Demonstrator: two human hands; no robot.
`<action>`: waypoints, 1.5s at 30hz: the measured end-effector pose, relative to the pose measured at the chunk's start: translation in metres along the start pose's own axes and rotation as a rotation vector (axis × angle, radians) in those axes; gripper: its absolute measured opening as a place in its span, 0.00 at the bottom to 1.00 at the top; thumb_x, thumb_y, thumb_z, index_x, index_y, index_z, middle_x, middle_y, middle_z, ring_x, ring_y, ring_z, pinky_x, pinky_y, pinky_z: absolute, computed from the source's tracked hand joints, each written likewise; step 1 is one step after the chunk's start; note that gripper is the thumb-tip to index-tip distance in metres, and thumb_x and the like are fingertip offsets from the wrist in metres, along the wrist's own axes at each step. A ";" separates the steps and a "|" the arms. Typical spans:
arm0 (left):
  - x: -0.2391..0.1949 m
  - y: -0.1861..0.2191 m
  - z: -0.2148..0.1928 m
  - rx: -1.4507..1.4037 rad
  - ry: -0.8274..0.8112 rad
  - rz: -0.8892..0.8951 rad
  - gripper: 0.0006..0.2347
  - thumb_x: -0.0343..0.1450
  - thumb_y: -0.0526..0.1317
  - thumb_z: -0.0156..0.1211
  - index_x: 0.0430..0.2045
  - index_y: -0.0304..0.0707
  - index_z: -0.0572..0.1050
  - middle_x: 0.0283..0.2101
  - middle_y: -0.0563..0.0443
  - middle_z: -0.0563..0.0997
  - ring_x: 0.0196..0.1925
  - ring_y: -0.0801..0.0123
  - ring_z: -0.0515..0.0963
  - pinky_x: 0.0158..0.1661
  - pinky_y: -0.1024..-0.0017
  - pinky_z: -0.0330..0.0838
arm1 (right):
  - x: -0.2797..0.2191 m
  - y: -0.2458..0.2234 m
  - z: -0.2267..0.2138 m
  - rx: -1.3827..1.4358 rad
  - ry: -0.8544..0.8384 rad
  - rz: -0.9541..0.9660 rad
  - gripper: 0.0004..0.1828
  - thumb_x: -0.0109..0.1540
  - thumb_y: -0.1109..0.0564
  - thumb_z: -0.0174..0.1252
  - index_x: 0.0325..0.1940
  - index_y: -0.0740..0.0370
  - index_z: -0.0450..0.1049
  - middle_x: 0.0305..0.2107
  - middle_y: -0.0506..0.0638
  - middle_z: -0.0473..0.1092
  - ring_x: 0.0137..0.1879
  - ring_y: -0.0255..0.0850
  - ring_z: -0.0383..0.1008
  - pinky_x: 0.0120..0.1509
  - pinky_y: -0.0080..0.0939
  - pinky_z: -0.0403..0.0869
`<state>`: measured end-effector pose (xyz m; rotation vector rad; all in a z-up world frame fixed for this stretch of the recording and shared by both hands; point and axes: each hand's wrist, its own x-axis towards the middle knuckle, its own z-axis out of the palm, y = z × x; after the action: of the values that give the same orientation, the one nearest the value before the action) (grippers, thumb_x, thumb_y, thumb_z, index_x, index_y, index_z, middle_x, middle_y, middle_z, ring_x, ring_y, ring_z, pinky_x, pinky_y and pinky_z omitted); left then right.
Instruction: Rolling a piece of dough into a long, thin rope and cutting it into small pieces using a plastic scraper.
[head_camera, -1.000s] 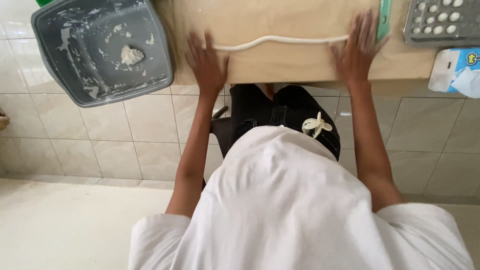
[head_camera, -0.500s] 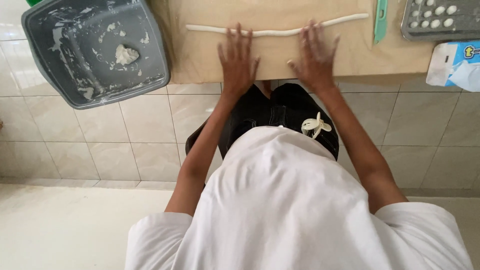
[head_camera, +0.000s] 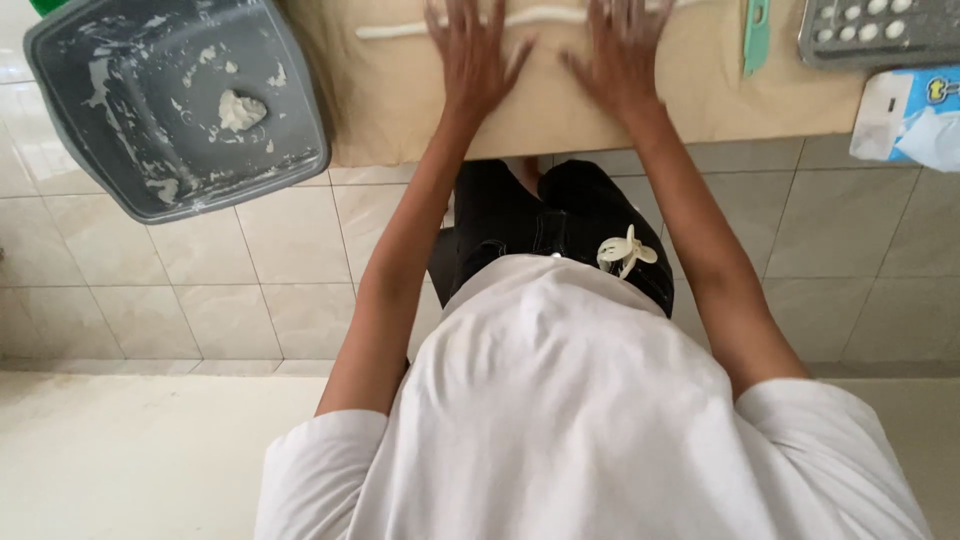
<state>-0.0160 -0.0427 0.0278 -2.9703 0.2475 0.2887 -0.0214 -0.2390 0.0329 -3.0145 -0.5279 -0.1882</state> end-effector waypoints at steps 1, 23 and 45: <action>-0.015 -0.005 0.008 -0.162 0.220 0.085 0.28 0.75 0.67 0.34 0.60 0.54 0.41 0.62 0.46 0.35 0.65 0.55 0.36 0.59 0.46 0.40 | -0.012 -0.004 -0.009 0.072 -0.132 0.025 0.39 0.60 0.30 0.39 0.63 0.58 0.43 0.58 0.59 0.43 0.62 0.56 0.43 0.56 0.66 0.46; 0.026 0.024 0.019 -0.088 0.040 0.168 0.21 0.72 0.51 0.25 0.59 0.47 0.45 0.61 0.43 0.42 0.63 0.55 0.40 0.58 0.45 0.34 | 0.026 -0.026 0.003 0.159 0.092 -0.078 0.26 0.65 0.42 0.38 0.59 0.62 0.57 0.53 0.60 0.56 0.57 0.56 0.56 0.53 0.65 0.50; -0.020 -0.090 0.031 -0.254 0.202 -0.191 0.21 0.74 0.52 0.35 0.58 0.41 0.51 0.61 0.43 0.44 0.64 0.56 0.40 0.60 0.53 0.43 | -0.022 0.069 -0.014 0.006 0.133 0.073 0.22 0.66 0.45 0.51 0.55 0.62 0.58 0.47 0.61 0.60 0.47 0.57 0.60 0.43 0.55 0.58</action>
<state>-0.0247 0.0532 0.0136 -3.2446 -0.0579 -0.0040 -0.0197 -0.3126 0.0402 -2.9817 -0.4048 -0.3782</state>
